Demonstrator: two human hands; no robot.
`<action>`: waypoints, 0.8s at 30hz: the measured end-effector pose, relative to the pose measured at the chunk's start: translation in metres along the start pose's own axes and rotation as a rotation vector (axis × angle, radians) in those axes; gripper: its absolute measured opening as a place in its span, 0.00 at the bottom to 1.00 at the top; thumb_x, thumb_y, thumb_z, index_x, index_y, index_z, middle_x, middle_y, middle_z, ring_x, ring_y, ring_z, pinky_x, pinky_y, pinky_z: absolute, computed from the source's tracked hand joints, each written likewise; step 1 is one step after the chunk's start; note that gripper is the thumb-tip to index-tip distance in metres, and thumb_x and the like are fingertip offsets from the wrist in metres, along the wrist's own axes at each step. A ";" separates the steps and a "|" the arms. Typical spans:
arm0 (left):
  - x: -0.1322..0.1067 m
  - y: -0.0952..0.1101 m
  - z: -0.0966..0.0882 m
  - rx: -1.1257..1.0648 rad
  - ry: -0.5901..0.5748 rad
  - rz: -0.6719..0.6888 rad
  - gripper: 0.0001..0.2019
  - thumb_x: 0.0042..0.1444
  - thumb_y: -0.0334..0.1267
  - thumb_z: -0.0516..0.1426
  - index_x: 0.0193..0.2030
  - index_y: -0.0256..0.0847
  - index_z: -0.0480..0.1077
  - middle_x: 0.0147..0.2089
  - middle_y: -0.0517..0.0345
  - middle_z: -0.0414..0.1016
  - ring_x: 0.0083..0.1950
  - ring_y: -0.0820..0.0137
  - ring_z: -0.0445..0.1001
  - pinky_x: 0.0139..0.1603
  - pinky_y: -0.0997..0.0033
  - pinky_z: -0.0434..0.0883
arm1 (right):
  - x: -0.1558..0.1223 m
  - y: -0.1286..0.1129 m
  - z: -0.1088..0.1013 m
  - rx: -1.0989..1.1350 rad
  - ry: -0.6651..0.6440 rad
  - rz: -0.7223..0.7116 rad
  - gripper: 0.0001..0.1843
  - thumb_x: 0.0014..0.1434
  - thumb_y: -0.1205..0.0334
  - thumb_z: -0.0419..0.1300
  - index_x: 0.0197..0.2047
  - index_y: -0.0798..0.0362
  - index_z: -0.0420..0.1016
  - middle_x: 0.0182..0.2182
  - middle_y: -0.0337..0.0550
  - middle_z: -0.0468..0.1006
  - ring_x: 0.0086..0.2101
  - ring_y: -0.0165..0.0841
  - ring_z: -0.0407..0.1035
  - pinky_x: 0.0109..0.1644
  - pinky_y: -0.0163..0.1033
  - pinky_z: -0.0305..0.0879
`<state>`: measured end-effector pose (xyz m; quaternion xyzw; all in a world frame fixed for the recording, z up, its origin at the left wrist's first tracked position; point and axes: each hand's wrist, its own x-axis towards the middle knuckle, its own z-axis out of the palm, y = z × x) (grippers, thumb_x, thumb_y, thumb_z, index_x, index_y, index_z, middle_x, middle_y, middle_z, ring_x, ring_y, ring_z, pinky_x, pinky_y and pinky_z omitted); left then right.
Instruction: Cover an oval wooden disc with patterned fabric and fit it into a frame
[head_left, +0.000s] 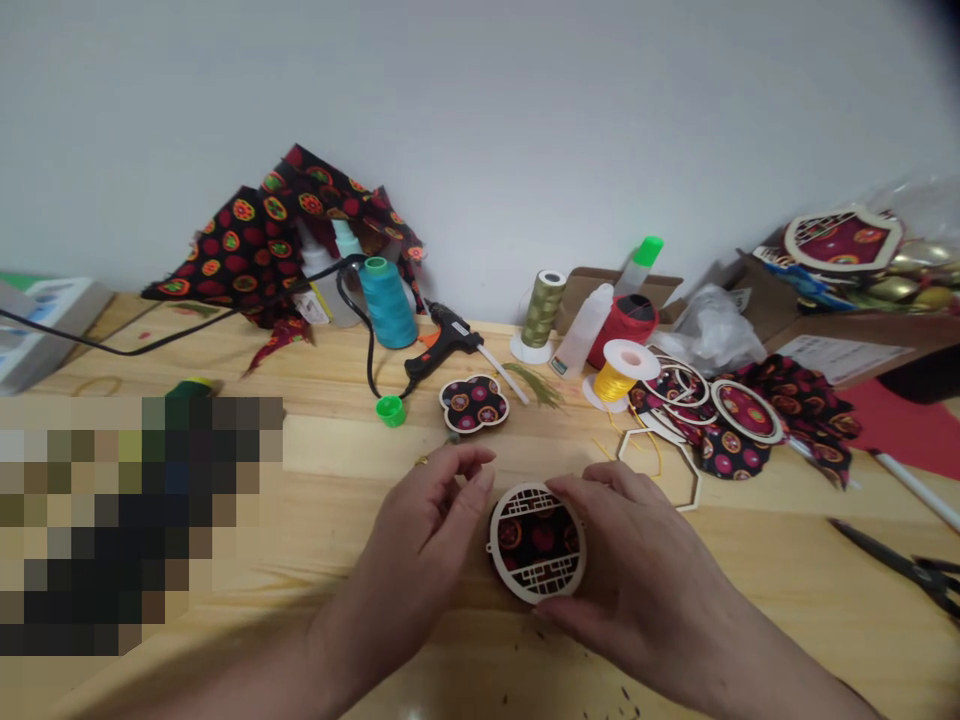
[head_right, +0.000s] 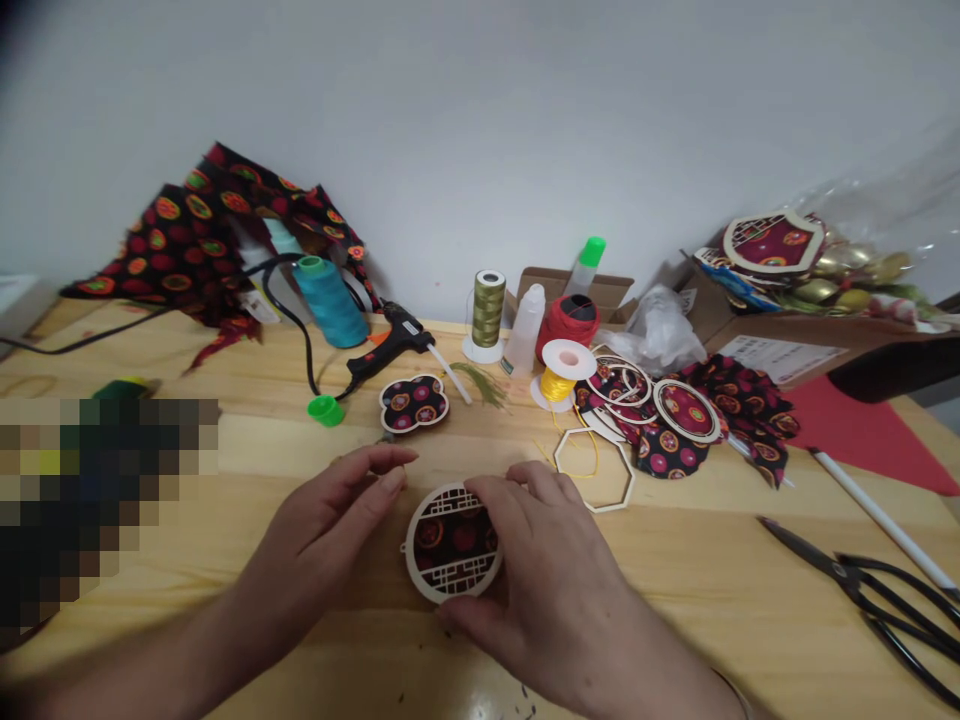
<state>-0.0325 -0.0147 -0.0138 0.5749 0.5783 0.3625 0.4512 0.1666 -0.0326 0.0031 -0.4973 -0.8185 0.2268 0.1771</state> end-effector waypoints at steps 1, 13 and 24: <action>0.000 0.000 0.000 0.006 -0.006 0.007 0.12 0.58 0.45 0.52 0.45 0.45 0.69 0.40 0.60 0.76 0.43 0.67 0.72 0.39 0.70 0.70 | 0.000 0.000 0.000 0.001 -0.001 -0.001 0.27 0.46 0.57 0.67 0.49 0.48 0.65 0.41 0.43 0.72 0.43 0.41 0.60 0.45 0.46 0.59; 0.000 -0.011 0.004 0.162 -0.012 0.129 0.12 0.55 0.38 0.54 0.48 0.44 0.66 0.34 0.62 0.71 0.27 0.74 0.68 0.29 0.71 0.69 | 0.001 0.001 0.002 -0.017 -0.017 0.003 0.27 0.46 0.58 0.67 0.49 0.47 0.65 0.41 0.42 0.72 0.43 0.41 0.60 0.43 0.46 0.58; 0.002 -0.006 0.004 0.167 -0.016 0.125 0.10 0.57 0.37 0.52 0.46 0.42 0.67 0.32 0.62 0.70 0.27 0.74 0.68 0.29 0.72 0.68 | -0.001 -0.001 0.007 -0.042 -0.022 -0.013 0.32 0.44 0.56 0.68 0.51 0.47 0.62 0.42 0.41 0.72 0.43 0.41 0.60 0.45 0.46 0.57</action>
